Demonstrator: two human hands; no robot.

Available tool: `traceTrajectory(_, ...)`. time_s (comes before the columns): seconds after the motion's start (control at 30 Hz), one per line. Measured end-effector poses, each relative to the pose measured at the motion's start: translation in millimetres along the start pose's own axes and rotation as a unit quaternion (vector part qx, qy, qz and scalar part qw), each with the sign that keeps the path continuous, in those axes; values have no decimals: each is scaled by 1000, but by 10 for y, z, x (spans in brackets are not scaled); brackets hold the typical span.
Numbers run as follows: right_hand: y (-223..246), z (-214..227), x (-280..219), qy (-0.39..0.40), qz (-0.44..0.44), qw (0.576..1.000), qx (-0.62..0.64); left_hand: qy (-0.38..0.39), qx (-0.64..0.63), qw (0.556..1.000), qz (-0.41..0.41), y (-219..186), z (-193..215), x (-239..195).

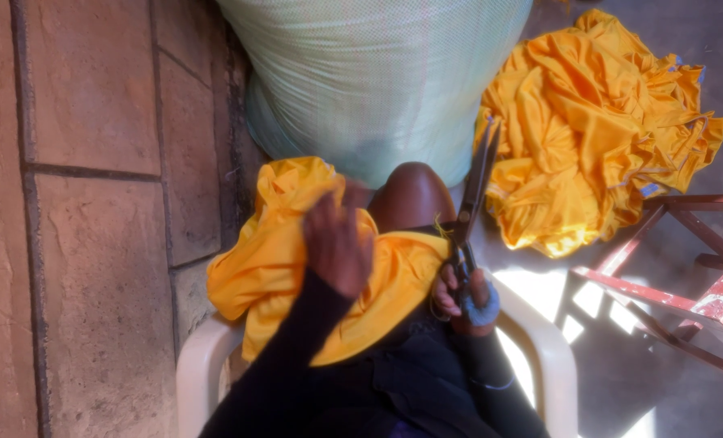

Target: Trimming the edges of yellow fabric pieces using large industrial scissors

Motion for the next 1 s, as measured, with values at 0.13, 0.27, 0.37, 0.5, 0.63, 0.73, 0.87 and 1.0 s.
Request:
traceTrajectory(0.13,210,-232,34,42,-2,997,60,204,-101,971,-74,-345,-556,-682)
traceTrajectory(0.27,13,173,-48,31,4,997,-68,207,-239,948,-28,43,-978,-850)
traceTrajectory(0.37,-197,470,-194,-45,-39,987,-147,153,-572,796,127,548,-1239,-637)
traceTrajectory(0.5,-67,140,-206,-75,-42,981,-177,85,-778,574,242,896,-1357,-759)
traceTrajectory(0.63,157,-342,-43,-72,-26,968,-237,49,-742,577,338,1145,-1126,-797)
traceTrajectory(0.73,366,-745,62,-60,2,954,-295,17,-743,576,340,951,-706,-797)
traceTrajectory(0.87,506,-1035,218,-28,58,961,-270,-21,-767,574,286,884,-990,-866)
traceTrajectory(1.0,830,-1420,222,2,64,964,-259,-23,-745,631,213,473,-407,-607)
Point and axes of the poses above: each hand's wrist, its own x-axis towards the middle knuckle, its own z-axis out of the back of the hand, y = z × x, the point moved 6 cm from there along x, towards the middle knuckle, and after that the axes turned 14 degrees about -x, right-handed, at the moved point
